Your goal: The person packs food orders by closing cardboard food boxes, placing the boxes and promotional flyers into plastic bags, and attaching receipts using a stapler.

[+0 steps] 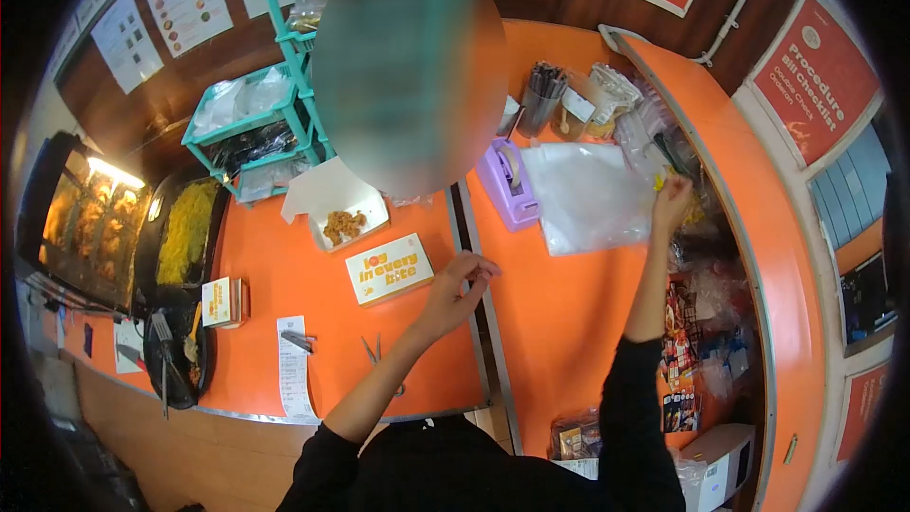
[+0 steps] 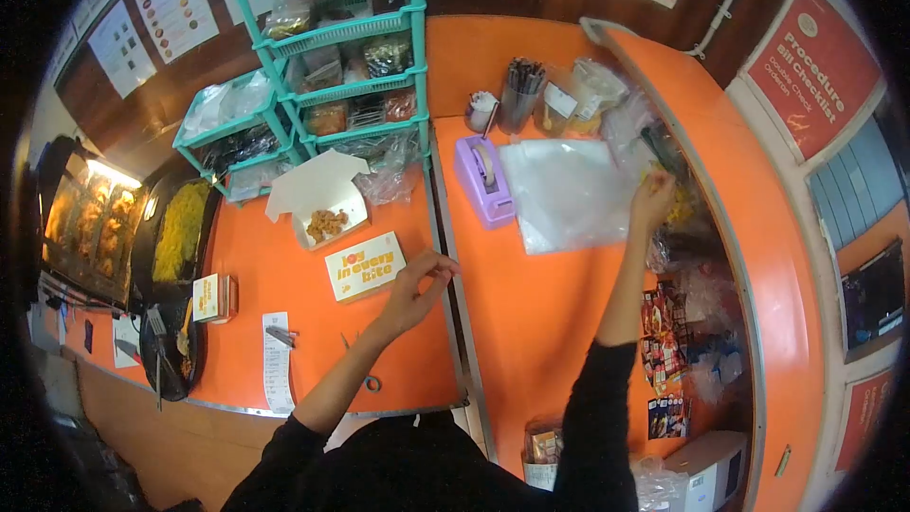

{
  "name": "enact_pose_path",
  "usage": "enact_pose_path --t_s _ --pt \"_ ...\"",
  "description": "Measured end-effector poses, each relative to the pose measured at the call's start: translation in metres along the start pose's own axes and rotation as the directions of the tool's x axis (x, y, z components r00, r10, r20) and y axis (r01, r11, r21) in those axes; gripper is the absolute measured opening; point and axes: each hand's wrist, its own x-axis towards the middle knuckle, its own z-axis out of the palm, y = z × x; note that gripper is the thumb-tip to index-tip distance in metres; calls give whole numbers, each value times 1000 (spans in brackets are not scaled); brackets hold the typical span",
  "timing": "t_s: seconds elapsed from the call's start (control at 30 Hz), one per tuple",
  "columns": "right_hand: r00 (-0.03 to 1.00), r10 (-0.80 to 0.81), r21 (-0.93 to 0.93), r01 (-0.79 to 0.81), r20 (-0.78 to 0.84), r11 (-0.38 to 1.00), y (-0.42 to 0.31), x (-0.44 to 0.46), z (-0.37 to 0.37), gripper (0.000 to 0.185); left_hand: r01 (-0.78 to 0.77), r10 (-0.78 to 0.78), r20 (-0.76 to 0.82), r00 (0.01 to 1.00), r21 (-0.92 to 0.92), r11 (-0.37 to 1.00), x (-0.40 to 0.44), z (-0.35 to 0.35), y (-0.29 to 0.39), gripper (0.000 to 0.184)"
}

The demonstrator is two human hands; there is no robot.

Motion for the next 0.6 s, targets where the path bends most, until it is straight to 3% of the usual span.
enact_pose_path --t_s 0.03,0.1,0.13,0.17,0.2,0.23,0.27,0.3,0.33,0.37,0.4,0.43,0.47,0.5,0.57,0.6 --pt "996 4 -128 -16 -94 992 2 -16 -13 19 -1 1 11 1000 -4 1000 -1 6 -4 16" --pt "903 394 -259 -345 170 902 28 -48 -23 20 101 -101 230 968 16 995 -8 21 -21 17" --pt "842 335 -256 -244 423 935 51 -58 -25 18 101 -101 243 965 12 995 -10 35 -27 17" --pt "721 254 -218 -146 645 965 70 -63 -22 19 -124 82 280 957 139 982 -7 57 -32 22" --pt "751 99 7 -137 652 991 83 -69 -12 20 -343 252 336 908 250 905 -1 79 -34 29" --pt "780 -56 231 -115 623 966 88 -74 -4 21 -420 285 387 877 326 847 12 100 -32 41" --pt "785 -50 225 -115 617 967 73 -69 -7 21 -493 312 440 842 392 777 28 121 -30 54" --pt "708 94 300 -411 700 861 44 -60 -16 21 -497 315 448 837 380 780 43 143 -32 54" --pt "592 199 336 -666 781 666 27 -54 -19 22 -441 253 414 874 461 770 62 165 -38 66" --pt "603 204 341 -662 771 668 25 -50 -15 22 -385 199 370 907 541 748 82 181 -45 78" --pt "613 224 385 -697 757 605 27 -47 -10 22 -395 208 378 902 532 749 98 194 -50 78" --pt "620 247 426 -727 745 538 34 -44 -8 22 -265 89 304 948 608 748 111 206 -54 83" --pt "624 259 425 -727 738 540 55 -44 2 22 -130 -31 222 975 673 728 123 217 -62 87" --pt "614 193 332 -634 765 699 77 -47 10 21 -135 -34 234 972 667 732 133 224 -73 87" --pt "598 147 57 -309 788 949 91 -52 8 18 -23 -111 104 988 821 570 155 234 -91 85" --pt "602 157 53 -316 783 947 87 -53 5 18 -33 -110 116 987 821 570 170 234 -93 85"
